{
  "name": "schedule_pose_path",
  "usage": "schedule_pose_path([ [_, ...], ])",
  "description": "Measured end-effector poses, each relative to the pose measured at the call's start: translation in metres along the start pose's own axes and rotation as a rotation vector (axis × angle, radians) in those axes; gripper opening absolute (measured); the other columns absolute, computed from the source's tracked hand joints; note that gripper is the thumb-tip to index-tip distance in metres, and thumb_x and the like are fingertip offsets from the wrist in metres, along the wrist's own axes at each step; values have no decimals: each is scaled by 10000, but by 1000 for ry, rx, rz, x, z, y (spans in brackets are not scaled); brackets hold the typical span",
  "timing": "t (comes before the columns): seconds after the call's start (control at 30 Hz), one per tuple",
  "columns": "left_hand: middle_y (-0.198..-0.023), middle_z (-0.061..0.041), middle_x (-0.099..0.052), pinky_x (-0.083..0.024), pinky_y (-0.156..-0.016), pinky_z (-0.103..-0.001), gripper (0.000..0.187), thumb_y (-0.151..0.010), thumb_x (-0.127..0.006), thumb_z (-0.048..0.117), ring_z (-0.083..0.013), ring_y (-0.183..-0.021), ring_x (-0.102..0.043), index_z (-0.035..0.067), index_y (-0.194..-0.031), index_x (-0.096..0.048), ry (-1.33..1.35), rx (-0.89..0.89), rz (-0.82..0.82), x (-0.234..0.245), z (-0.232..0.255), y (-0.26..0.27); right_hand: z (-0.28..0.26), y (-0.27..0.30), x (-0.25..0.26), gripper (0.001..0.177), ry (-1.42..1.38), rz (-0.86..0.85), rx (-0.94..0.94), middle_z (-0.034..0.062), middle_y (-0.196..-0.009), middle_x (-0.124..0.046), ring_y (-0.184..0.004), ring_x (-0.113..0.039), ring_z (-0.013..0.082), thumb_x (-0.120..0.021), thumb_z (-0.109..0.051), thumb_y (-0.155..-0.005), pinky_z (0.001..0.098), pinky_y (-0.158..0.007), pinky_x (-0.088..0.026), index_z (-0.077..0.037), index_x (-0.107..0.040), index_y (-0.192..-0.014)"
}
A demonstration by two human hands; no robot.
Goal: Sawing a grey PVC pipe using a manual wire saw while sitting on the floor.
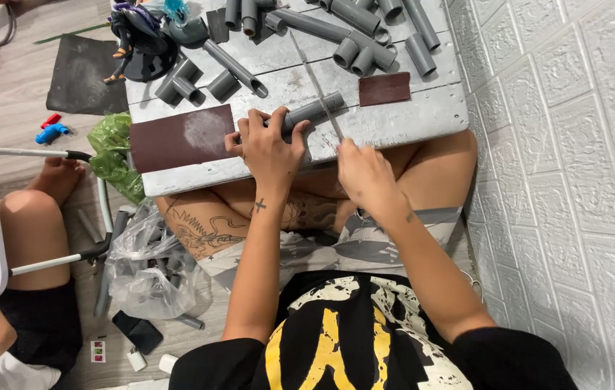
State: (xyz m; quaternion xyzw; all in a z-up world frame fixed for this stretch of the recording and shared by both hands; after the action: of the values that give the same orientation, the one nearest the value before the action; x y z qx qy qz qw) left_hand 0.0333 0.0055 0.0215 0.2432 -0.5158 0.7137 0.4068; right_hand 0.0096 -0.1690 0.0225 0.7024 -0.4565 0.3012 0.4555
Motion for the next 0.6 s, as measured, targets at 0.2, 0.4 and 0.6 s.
schedule_pose_path([
  [0.2,-920,-7,-487,-330,-874,-518,364,-869,-758,535,-258,-915,-535,213,-1028,-702,-14,4,14,-5,-3,1,21,78,-4,396,-65,4,-64,357,-794,-673,-801,-715,517,-343,-281,-1096,563,-718,-585,25,-578,-1010],
  [0.4,-919,-6,-481,-327,-890,-526,362,-838,-774,527,-257,-911,-524,229,-1029,-698,-40,-6,27,-10,-5,3,-6,24,24,404,-17,-47,-33,316,-916,-679,-911,-695,540,-333,-322,-1063,603,-786,-564,-5,-583,-1082],
  [0.6,-923,-1,-483,-339,-890,-517,340,-847,-779,505,-253,-913,-532,224,-1023,-703,-5,-6,23,-4,-4,2,-7,6,9,427,-29,-13,-19,277,-910,-675,-906,-688,555,-308,-372,-1095,624,-768,-562,-19,-547,-1059],
])
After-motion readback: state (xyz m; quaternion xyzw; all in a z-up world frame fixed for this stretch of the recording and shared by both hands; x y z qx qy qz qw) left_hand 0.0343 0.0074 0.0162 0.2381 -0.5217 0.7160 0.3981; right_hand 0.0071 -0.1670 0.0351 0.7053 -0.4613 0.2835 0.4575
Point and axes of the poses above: each hand's wrist, its own y-axis away from the middle knuckle, its own x-axis out of the back of the hand, z = x × y, the point moved 4 cm from there along -y, towards the middle knuckle
